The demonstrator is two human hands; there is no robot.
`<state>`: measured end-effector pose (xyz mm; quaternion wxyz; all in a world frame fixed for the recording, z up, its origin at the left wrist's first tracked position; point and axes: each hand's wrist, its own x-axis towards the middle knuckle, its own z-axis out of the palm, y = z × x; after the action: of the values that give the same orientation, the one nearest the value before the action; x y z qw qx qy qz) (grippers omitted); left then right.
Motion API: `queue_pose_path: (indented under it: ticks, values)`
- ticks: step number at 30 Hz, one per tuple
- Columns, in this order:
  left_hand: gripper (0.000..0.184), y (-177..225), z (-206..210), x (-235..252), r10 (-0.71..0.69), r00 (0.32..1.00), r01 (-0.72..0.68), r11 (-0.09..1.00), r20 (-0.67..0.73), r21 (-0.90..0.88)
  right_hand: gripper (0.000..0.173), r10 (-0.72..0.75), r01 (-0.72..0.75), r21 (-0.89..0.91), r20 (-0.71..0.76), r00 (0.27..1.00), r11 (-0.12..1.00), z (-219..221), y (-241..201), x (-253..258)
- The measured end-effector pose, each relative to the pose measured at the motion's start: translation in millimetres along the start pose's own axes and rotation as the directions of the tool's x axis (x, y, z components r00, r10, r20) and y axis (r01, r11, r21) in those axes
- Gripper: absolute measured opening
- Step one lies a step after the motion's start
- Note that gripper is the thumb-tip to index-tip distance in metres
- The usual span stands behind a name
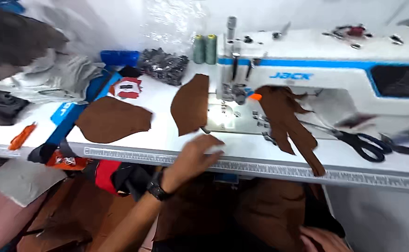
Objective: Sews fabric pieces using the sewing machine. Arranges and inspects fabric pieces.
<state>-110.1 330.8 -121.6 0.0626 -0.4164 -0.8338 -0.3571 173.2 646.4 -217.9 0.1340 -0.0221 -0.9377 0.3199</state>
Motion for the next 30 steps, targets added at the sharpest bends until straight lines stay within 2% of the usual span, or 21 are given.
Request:
queue_pose_path:
  ticks: [3,4,7,11,15,17,18,20,22,24,26,28,29,30]
  values:
    - [0.049,-71.9,-43.8,22.8,-0.137,0.989,0.119,0.960,0.053,0.253,0.020,-0.273,0.284,0.055,-0.148,0.950,0.957,39.2,-54.7,109.5]
    - [0.047,-89.4,-48.5,27.1,-0.137,0.986,0.103,0.945,0.091,0.310,0.021,-0.324,0.338,0.054,-0.174,0.930,0.940,57.2,-73.0,142.7]
    - [0.021,-100.8,-56.3,25.6,-0.069,0.988,0.006,0.908,0.135,0.419,0.031,-0.378,0.377,-0.027,-0.093,0.921,0.926,105.0,-126.5,228.6]
    - [0.025,-114.5,-70.6,16.2,-0.100,0.993,0.064,0.915,0.070,0.398,0.055,-0.370,0.372,-0.155,0.047,0.928,0.915,151.4,-168.3,297.8]
    - [0.029,-126.7,-98.0,31.6,-0.220,0.972,0.231,0.954,-0.078,0.189,0.056,-0.330,0.358,-0.216,0.154,0.931,0.909,169.4,-186.4,301.7]
    - [0.028,-120.4,-101.0,46.6,-0.188,0.976,0.202,0.971,-0.111,0.127,0.057,-0.331,0.360,-0.213,0.163,0.930,0.908,172.8,-193.0,295.6]
    - [0.027,-117.0,-98.8,54.2,-0.131,0.988,0.142,0.981,-0.086,0.129,0.056,-0.343,0.369,-0.207,0.153,0.927,0.906,175.0,-195.3,292.3]
    - [0.028,-109.6,-86.0,64.0,0.009,0.999,-0.017,0.988,0.051,0.151,0.055,-0.377,0.398,-0.204,0.137,0.916,0.894,176.3,-197.3,282.1]
    - [0.032,-104.0,-67.7,64.9,0.147,0.959,-0.190,0.968,0.241,0.163,0.054,-0.412,0.436,-0.196,0.152,0.899,0.878,168.4,-196.4,266.5]
    - [0.042,-101.2,-55.1,64.9,0.229,0.894,-0.297,0.946,0.385,0.126,0.046,-0.481,0.499,-0.174,0.136,0.866,0.849,156.3,-187.7,248.7]
    - [0.040,-106.2,-52.8,72.7,0.256,0.903,-0.311,0.944,0.345,0.112,0.033,-0.505,0.505,-0.107,0.036,0.863,0.856,143.2,-172.5,234.2]
    - [0.033,-116.5,-55.5,89.4,0.184,0.939,-0.249,0.947,0.291,0.205,0.022,-0.443,0.441,-0.042,-0.118,0.889,0.897,131.1,-155.6,228.7]
    - [0.035,-124.1,-54.0,98.5,0.118,0.951,-0.200,0.940,0.287,0.276,0.023,-0.399,0.394,-0.061,-0.157,0.904,0.917,126.5,-148.6,230.1]
    - [0.041,-134.4,-49.2,107.7,0.055,0.954,-0.164,0.919,0.296,0.357,0.031,-0.365,0.349,-0.119,-0.145,0.920,0.929,122.9,-142.6,233.4]
